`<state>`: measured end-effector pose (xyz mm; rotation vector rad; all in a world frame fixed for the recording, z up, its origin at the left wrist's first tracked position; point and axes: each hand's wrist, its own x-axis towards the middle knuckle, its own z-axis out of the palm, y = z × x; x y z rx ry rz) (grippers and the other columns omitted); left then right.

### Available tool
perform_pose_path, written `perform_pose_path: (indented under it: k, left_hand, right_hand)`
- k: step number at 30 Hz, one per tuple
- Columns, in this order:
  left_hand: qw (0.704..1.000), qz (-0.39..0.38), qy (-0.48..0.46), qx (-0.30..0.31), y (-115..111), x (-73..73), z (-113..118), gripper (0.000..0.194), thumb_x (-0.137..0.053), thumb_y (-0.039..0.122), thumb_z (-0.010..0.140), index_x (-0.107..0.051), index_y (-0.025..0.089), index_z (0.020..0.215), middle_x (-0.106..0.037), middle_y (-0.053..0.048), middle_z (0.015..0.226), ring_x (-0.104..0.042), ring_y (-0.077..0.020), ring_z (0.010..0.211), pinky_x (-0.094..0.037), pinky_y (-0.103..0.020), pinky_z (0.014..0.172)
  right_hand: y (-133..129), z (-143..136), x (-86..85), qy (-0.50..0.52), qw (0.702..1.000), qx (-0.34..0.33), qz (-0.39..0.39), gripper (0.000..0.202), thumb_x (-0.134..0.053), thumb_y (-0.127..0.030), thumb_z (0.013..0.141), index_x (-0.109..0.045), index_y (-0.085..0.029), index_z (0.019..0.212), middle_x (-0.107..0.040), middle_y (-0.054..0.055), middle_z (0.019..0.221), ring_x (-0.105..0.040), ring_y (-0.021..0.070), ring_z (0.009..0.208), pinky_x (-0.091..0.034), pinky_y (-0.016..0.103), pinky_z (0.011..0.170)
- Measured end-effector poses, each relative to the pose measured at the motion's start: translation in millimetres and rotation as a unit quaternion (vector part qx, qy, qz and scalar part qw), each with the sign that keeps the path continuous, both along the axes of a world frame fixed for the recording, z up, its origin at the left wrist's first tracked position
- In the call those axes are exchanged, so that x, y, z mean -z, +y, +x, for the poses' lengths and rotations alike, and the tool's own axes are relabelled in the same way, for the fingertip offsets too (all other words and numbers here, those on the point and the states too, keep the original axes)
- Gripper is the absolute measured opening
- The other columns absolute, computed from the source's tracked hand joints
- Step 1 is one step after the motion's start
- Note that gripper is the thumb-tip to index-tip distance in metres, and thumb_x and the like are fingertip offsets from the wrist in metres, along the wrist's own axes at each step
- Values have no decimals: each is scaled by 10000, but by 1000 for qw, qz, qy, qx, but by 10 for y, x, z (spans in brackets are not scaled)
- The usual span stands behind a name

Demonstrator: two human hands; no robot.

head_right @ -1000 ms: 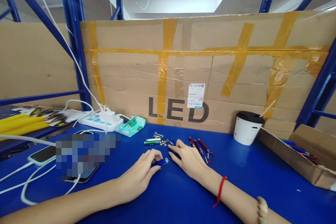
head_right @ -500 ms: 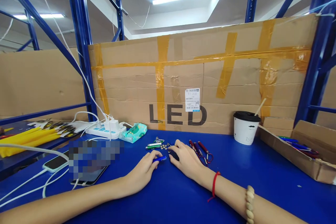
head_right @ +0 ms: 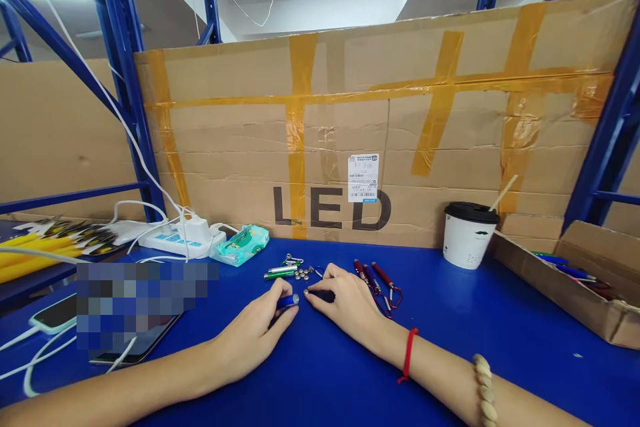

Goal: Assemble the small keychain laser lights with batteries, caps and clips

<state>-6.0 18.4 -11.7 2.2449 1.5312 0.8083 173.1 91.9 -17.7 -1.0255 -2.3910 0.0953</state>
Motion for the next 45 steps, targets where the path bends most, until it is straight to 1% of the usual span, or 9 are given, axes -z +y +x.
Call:
perform_pose_path:
  k: [5,8,14,19,25,32,38,42,45]
  left_hand:
    - [988,17,155,-6,-59,-54,-1,152,-365,274,893,-456,208,791,-606,-45,824,-570,-212,757,-420,-305,657]
    - [976,34,214,13,-62,-56,-18,188,-362,262,886,-481,203,754,-616,-38,791,-580,-206,723,-385,-283,603]
    - [965,20,263,8,-43,-39,-34,322,-348,304,895,-484,200,622,-633,-21,628,-614,-208,614,-245,-267,482]
    - [961,31,273,3,-26,-58,-24,319,-353,310,891,-522,202,644,-656,-31,623,-631,-226,609,-193,-268,469]
    - [968,30,249,-3,-5,-65,-20,299,-367,309,881,-536,208,656,-643,-22,608,-619,-219,598,-191,-256,473]
    - [995,-18,91,-31,50,-59,-29,292,-402,332,853,-470,200,602,-512,29,538,-470,-144,518,-243,-233,510]
    - [997,-28,72,-25,102,-19,-53,312,-379,306,853,-450,188,572,-483,35,541,-412,-128,519,-253,-225,522]
    - [998,-26,62,-10,90,-17,-64,256,-397,264,840,-557,200,651,-572,32,608,-483,-141,570,-298,-221,554]
    - [998,-22,52,-5,83,-23,-69,262,-396,268,850,-615,207,720,-632,18,671,-542,-161,623,-341,-222,580]
  right_hand:
    - [23,5,43,-4,1000,-19,0,309,-505,-380,862,-644,-256,1109,-581,32,854,-581,156,721,-470,267,647]
    - [18,5,46,-26,997,-58,31,271,-475,-337,885,-677,-264,1049,-581,40,843,-575,162,745,-460,273,666]
    - [-3,7,21,-4,999,-40,-3,263,-506,-350,867,-694,-238,1013,-577,28,813,-581,136,686,-462,248,646]
    - [13,15,38,33,998,-52,-30,218,-537,-337,848,-720,-249,928,-589,17,788,-582,133,704,-456,236,650]
    - [-37,-14,29,79,993,-36,-82,156,-605,-318,781,-724,-225,823,-600,15,753,-555,127,656,-434,223,582]
    - [-174,-93,25,86,990,-35,-103,93,-636,-241,731,-713,-211,774,-597,7,727,-525,114,614,-393,213,530]
    - [-314,-138,7,196,979,-43,-38,125,-585,-261,812,-690,-193,815,-544,7,719,-495,95,582,-398,217,532]
    - [-355,-144,31,223,968,-112,16,151,-569,-247,838,-697,-190,894,-540,15,721,-488,92,579,-397,213,516]
    - [-364,-139,50,234,962,-133,55,164,-562,-245,849,-699,-186,918,-540,16,702,-488,91,566,-406,213,514]
